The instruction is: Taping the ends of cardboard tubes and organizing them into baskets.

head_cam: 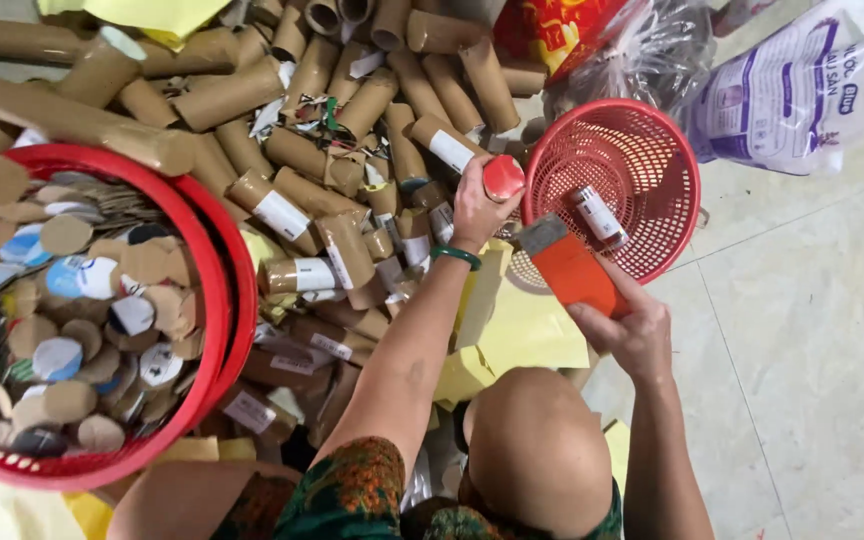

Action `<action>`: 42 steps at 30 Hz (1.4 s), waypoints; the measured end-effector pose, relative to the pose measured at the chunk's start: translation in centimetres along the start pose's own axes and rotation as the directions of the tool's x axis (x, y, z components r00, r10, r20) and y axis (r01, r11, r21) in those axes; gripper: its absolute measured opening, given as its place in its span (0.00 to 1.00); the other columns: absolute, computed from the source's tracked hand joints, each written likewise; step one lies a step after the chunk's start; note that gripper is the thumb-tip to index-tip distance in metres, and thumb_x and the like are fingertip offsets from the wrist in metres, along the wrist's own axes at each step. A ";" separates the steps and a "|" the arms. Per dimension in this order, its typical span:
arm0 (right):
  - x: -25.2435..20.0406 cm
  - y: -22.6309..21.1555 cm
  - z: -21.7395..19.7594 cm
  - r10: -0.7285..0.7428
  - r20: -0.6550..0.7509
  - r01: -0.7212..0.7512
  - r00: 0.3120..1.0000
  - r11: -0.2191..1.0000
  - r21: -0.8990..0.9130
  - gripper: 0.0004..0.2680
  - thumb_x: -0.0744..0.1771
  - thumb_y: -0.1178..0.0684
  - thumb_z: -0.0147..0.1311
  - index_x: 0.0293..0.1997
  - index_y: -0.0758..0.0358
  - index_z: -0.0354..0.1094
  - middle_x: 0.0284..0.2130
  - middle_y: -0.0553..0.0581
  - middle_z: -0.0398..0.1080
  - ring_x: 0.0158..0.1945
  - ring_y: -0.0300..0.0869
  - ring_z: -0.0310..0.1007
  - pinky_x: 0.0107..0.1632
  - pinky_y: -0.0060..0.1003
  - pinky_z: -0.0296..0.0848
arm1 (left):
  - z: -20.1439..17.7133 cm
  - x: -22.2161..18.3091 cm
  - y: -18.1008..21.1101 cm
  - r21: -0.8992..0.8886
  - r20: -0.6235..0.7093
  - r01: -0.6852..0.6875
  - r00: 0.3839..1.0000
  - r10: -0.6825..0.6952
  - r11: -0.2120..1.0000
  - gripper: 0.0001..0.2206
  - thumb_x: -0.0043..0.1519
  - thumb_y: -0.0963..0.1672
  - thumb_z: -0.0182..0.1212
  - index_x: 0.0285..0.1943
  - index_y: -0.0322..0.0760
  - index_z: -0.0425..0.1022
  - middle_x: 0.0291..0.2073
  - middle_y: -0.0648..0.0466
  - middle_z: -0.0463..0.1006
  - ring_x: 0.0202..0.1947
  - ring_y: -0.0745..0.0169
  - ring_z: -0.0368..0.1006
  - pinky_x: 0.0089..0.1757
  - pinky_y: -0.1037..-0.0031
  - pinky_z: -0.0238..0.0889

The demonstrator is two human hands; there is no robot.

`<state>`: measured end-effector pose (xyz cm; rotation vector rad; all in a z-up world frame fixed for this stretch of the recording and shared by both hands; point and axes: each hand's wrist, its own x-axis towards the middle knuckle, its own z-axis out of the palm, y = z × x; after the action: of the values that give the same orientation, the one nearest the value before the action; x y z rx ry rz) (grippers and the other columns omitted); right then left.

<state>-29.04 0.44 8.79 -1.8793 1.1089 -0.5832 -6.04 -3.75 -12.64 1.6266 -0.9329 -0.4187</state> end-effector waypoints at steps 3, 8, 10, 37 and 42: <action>-0.5 -0.1 0.1 0.305 0.024 -0.301 0.952 0.919 0.255 0.25 0.62 0.59 0.66 0.68 0.70 0.65 0.37 0.55 0.78 0.32 0.32 0.73 0.31 0.28 0.72 | -1.3 0.4 -0.3 0.074 0.062 0.000 0.998 -0.005 0.997 0.35 0.45 0.47 0.79 0.61 0.35 0.67 0.49 0.40 0.77 0.51 0.35 0.73 0.53 0.56 0.67; -2.0 -0.5 0.3 0.161 0.018 -0.159 0.987 0.947 0.278 0.23 0.63 0.61 0.65 0.67 0.72 0.65 0.44 0.58 0.77 0.41 0.35 0.75 0.42 0.30 0.77 | -5.3 -2.2 1.0 0.265 -0.015 0.143 0.989 -0.144 0.954 0.36 0.44 0.50 0.83 0.59 0.37 0.67 0.50 0.42 0.77 0.52 0.43 0.73 0.54 0.57 0.64; -2.3 -0.2 0.7 0.130 0.001 -0.123 0.992 0.939 0.320 0.23 0.63 0.62 0.65 0.66 0.73 0.65 0.48 0.59 0.76 0.45 0.36 0.75 0.47 0.31 0.78 | -6.7 -3.4 2.3 0.172 -0.095 0.214 0.975 -0.200 0.962 0.36 0.48 0.51 0.82 0.61 0.39 0.67 0.52 0.45 0.78 0.53 0.49 0.74 0.56 0.64 0.67; -0.1 6.8 8.0 0.254 -0.034 -0.206 0.967 0.851 0.483 0.25 0.63 0.60 0.65 0.68 0.75 0.61 0.56 0.64 0.73 0.57 0.43 0.74 0.60 0.37 0.74 | -3.8 -0.6 -5.0 0.200 0.132 -0.004 0.991 -0.023 0.980 0.22 0.62 0.38 0.63 0.67 0.43 0.70 0.65 0.49 0.73 0.65 0.52 0.67 0.64 0.63 0.62; 1.0 8.5 8.3 0.235 -0.051 -0.180 0.971 0.852 0.491 0.26 0.63 0.62 0.65 0.68 0.76 0.60 0.57 0.65 0.72 0.58 0.43 0.73 0.61 0.38 0.73 | -2.2 2.0 -4.5 0.563 0.362 -0.317 0.925 0.117 0.763 0.29 0.54 0.35 0.60 0.67 0.49 0.72 0.68 0.52 0.67 0.69 0.44 0.57 0.65 0.47 0.44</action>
<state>-26.52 1.14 -2.83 -1.2880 1.0961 -0.7650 -1.68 -3.65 -15.87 2.0362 -1.6107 -0.2072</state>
